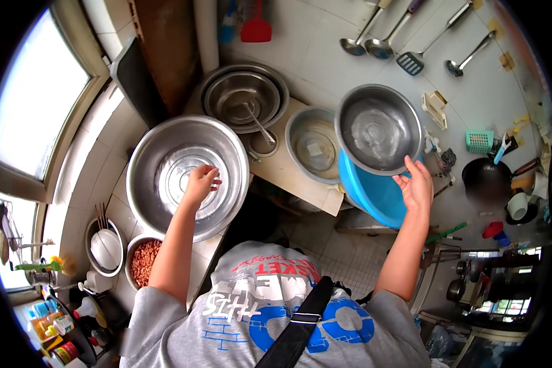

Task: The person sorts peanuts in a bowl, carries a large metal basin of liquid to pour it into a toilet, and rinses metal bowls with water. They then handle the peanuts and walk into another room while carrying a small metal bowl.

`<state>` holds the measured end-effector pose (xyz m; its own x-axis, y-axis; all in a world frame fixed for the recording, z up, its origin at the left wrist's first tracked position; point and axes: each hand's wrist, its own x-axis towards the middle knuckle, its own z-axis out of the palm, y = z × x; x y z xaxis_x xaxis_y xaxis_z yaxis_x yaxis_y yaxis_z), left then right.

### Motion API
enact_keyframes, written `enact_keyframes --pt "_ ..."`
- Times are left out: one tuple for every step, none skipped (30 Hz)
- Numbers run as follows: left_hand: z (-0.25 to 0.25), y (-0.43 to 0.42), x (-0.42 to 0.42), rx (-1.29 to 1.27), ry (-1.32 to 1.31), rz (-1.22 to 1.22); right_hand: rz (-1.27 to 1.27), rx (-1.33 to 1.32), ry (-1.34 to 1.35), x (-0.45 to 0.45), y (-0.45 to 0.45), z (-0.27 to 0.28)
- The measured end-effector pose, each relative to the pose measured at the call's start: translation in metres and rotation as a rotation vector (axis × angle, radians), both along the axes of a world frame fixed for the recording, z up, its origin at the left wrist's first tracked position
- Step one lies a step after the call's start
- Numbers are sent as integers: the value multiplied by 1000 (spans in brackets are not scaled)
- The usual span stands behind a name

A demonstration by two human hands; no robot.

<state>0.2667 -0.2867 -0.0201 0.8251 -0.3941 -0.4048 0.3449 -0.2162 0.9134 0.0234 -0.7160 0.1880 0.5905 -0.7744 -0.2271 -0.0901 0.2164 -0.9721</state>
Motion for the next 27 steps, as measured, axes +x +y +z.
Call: enact_keyframes --pt "-1 -3 4 49 -57 -12 52 17 2 10 11 2" --pt "-3 -5 8 102 -132 -38 55 22 1 23 25 0" --pt "-4 -7 13 158 -206 -62 119 49 10 32 35 -5" --pt "2 -10 16 245 -347 -115 165 75 18 44 49 -10" --pt "8 -13 18 336 -486 -167 212 102 26 56 63 -16" --pt "17 -14 18 350 -566 -199 270 116 37 67 77 -24" --pt "14 -16 23 376 -626 -244 328 129 47 77 91 -35" --pt "11 -14 24 442 -721 -278 368 140 51 88 103 -49" --pt "14 -14 24 510 -814 -314 389 158 84 99 122 -52" --pt "8 -15 28 625 -830 -395 426 141 102 110 136 -60" --pt "3 -14 32 739 -841 -478 461 125 120 119 148 -69" --pt "4 -9 32 806 -899 -516 491 84 107 128 159 -76" --pt "-10 -1 36 890 -942 -585 519 43 95 135 171 -80" --pt "-29 6 41 973 -981 -656 533 -1 92 143 181 -79" --pt "-29 13 43 1055 -1019 -729 526 -40 100 151 193 -77" --pt "-29 18 46 1019 -926 -737 533 -68 84 157 201 -76" --pt "-30 22 49 997 -856 -685 540 -95 68 163 207 -75" --pt "-31 26 50 973 -786 -636 552 -109 58 168 209 -76" --pt "-32 30 49 947 -718 -587 563 -123 48 173 210 -78" --pt "-41 36 46 797 -721 -343 574 -139 38 178 212 -80" --pt "-45 38 47 771 -675 -294 577 -116 27 182 214 -82" --pt "-49 40 50 744 -630 -245 581 -92 16 186 215 -85" --pt "-53 42 55 718 -585 -196 585 -68 6 190 218 -88" --pt "-85 41 67 639 -539 -109 579 -4 -5 194 220 -93" --pt "-79 45 66 562 -446 -23 572 60 -16 197 224 -99" --pt "-73 46 66 483 -356 61 563 124 -28 200 226 -105" --pt "-63 49 64 404 -266 144 562 172 -29 202 230 -111"
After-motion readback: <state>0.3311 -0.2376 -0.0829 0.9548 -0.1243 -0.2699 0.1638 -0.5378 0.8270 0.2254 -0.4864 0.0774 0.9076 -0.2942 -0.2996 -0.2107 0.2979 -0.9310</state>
